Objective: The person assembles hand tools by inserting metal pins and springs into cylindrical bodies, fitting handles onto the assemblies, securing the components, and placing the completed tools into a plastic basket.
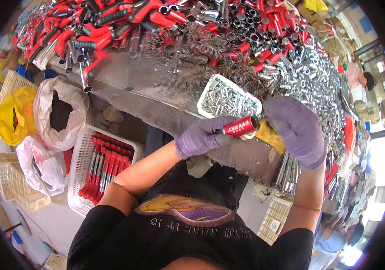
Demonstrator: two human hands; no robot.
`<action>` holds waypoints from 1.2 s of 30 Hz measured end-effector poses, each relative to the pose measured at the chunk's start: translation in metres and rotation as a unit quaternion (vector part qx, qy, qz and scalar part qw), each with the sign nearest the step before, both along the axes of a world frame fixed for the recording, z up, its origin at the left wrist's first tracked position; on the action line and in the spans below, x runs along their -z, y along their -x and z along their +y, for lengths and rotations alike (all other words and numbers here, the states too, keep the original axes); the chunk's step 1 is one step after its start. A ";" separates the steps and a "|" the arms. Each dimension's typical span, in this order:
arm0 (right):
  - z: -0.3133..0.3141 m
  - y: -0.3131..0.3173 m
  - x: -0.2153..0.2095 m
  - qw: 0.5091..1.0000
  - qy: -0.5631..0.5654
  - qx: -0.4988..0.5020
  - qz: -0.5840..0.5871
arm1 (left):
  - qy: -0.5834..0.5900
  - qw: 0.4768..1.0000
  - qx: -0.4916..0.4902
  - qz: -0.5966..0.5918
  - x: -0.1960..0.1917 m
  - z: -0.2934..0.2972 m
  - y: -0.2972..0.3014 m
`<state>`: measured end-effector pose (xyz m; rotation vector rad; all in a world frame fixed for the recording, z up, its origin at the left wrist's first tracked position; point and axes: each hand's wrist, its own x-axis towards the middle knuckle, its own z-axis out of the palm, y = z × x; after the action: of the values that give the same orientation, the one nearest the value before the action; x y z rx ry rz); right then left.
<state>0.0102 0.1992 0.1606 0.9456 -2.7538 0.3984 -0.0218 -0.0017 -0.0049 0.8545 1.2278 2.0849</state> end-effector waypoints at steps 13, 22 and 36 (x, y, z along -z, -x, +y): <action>-0.041 0.062 -0.020 0.949 0.192 0.212 -0.133 | 0.097 0.993 -0.052 0.051 0.015 -0.021 -0.002; -0.180 0.288 0.037 0.984 -0.173 -0.027 -0.044 | -0.055 0.980 -0.097 -0.168 0.032 -0.021 -0.003; -0.217 0.328 0.033 0.938 -0.274 0.137 -0.164 | -0.089 0.980 -0.038 -0.177 0.017 -0.028 0.003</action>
<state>-0.3173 -0.0181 0.1278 0.6096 -3.3280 -0.3087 -0.0246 -0.0295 -0.0217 0.4857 0.9073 2.3113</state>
